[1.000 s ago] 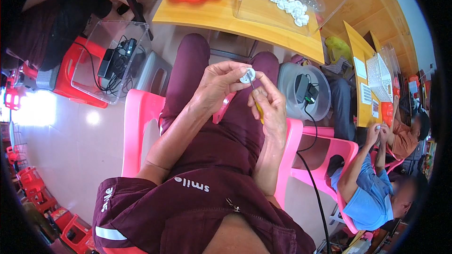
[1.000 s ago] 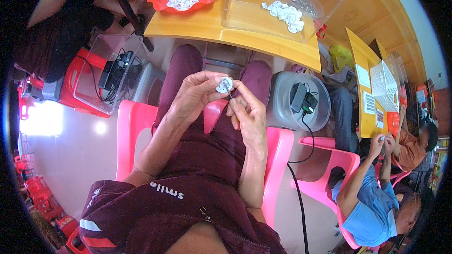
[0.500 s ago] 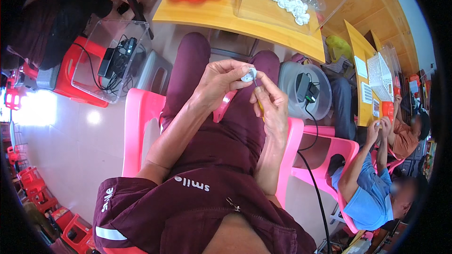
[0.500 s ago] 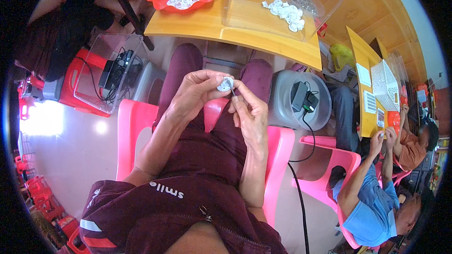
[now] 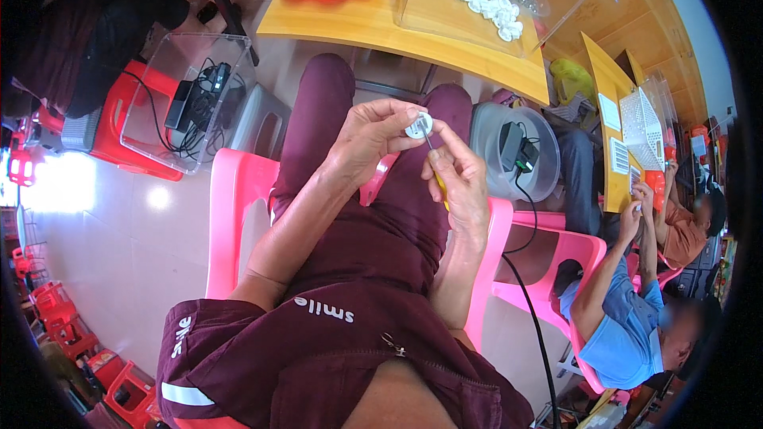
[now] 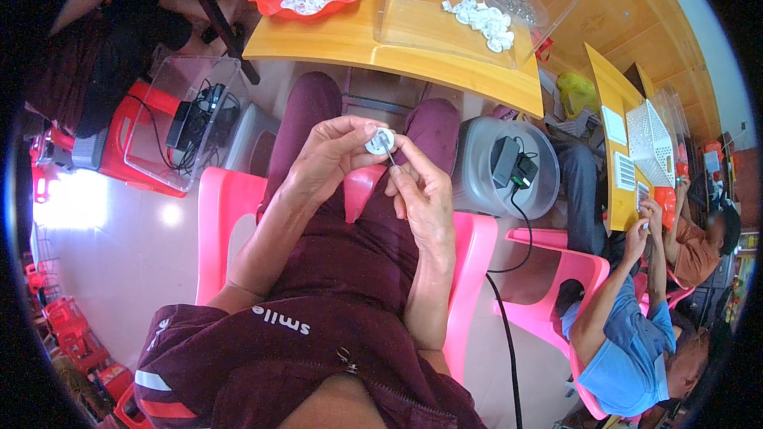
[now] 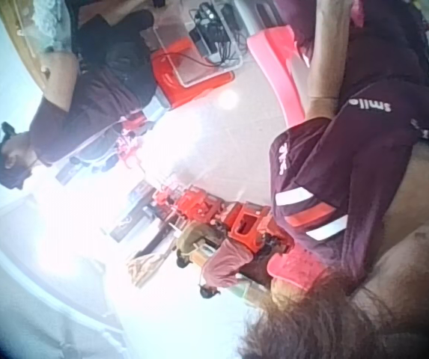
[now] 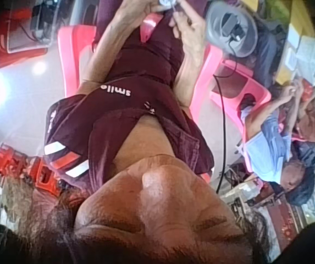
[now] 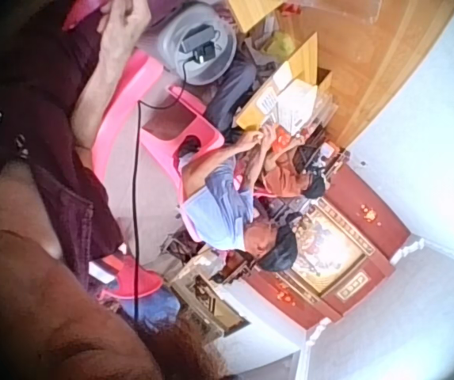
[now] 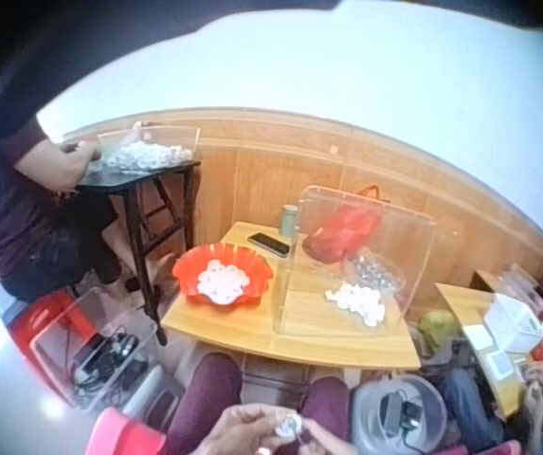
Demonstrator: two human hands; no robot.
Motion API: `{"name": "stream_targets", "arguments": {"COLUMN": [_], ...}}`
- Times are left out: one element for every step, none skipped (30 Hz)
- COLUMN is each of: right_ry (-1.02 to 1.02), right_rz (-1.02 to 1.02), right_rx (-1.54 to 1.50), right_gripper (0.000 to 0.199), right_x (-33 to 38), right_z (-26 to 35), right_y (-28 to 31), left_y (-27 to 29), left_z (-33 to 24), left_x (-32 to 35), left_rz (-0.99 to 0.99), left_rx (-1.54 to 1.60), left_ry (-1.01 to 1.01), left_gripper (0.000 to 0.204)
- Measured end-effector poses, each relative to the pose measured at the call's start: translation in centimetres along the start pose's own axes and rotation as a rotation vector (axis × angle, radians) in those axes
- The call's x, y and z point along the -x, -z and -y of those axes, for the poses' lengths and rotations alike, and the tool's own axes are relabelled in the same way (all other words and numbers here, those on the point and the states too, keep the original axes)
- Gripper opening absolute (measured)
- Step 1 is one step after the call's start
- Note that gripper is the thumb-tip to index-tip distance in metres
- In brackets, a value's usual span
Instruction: The person uses a small tool to assemble and adjust parts inside small plastic components held in hand, periodically retrieving additional pieces from a clear container on the table.
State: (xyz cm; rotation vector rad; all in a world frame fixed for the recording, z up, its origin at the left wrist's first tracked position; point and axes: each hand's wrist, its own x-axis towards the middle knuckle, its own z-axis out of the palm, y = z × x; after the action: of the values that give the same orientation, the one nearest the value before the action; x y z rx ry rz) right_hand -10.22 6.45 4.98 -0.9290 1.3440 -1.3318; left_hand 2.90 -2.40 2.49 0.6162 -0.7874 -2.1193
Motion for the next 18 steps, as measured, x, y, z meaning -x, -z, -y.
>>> {"name": "stream_targets", "arguments": {"right_ry": [0.003, 0.003, 0.002, 0.001, -0.001, -0.004, -0.004, -0.003, -0.001, 0.000, 0.000, -0.003, -0.005, -0.006, -0.001, 0.005, 0.005, 0.017], "right_rz": [-0.004, -0.005, -0.007, -0.007, -0.006, -0.005, -0.006, -0.006, -0.009, -0.011, -0.011, -0.017, -0.024, -0.024, -0.029, -0.034, -0.033, -0.050], "right_rx": [0.015, 0.016, 0.020, 0.024, 0.025, 0.023, 0.018, 0.017, 0.013, 0.011, 0.012, 0.009, 0.007, 0.008, 0.007, 0.006, 0.007, 0.020], "right_gripper": [0.038, 0.038, 0.038, 0.038, 0.038, 0.038, 0.038, 0.038, 0.038, 0.038, 0.038, 0.037, 0.037, 0.037, 0.037, 0.037, 0.037, 0.036], "right_x": [0.01, 0.01, 0.01, -0.03, -0.06, -0.10, -0.07, -0.04, 0.00, -0.03, -0.04, -0.05, -0.05, -0.03, -0.01, 0.02, -0.03, -0.14], "right_z": [0.03, 0.05, 0.05, 0.05, 0.06, 0.07, 0.09, 0.09, 0.09, 0.07, 0.08, 0.13, 0.14, 0.11, 0.05, -0.02, -0.22, -0.52], "right_y": [-0.04, -0.07, -0.10, -0.16, -0.24, -0.34, -0.31, -0.26, -0.21, -0.25, -0.30, -0.38, -0.46, -0.50, -0.53, -0.56, -0.56, -0.55], "left_y": [-0.06, -0.06, -0.06, -0.02, 0.03, 0.09, 0.00, -0.08, -0.17, -0.16, -0.19, -0.24, -0.26, -0.25, -0.23, -0.22, -0.21, -0.21], "left_z": [-0.03, -0.03, -0.02, -0.04, -0.06, -0.07, -0.07, -0.07, -0.08, -0.11, -0.15, -0.18, -0.20, -0.17, -0.11, -0.02, 0.25, 0.63], "left_x": [0.01, 0.01, 0.00, -0.02, -0.03, -0.03, -0.04, -0.04, -0.04, -0.05, -0.04, -0.01, 0.01, -0.01, -0.04, -0.05, 0.02, 0.17], "left_rz": [-0.004, -0.004, -0.004, -0.005, -0.006, -0.010, -0.013, -0.013, -0.014, -0.016, -0.016, -0.020, -0.024, -0.024, -0.017, -0.011, -0.011, -0.006], "left_rx": [-0.026, -0.026, -0.036, -0.046, -0.045, -0.045, -0.048, -0.050, -0.066, -0.079, -0.079, -0.094, -0.109, -0.108, -0.106, -0.103, -0.103, -0.115], "left_ry": [-0.001, 0.000, 0.000, -0.001, -0.001, -0.006, -0.010, -0.010, -0.012, -0.013, -0.013, -0.023, -0.033, -0.033, -0.032, -0.031, -0.031, -0.061], "left_gripper": [0.015, 0.015, 0.015, 0.015, 0.015, 0.014, 0.014, 0.014, 0.014, 0.014, 0.014, 0.014, 0.014, 0.014, 0.014, 0.015, 0.015, 0.015]}}
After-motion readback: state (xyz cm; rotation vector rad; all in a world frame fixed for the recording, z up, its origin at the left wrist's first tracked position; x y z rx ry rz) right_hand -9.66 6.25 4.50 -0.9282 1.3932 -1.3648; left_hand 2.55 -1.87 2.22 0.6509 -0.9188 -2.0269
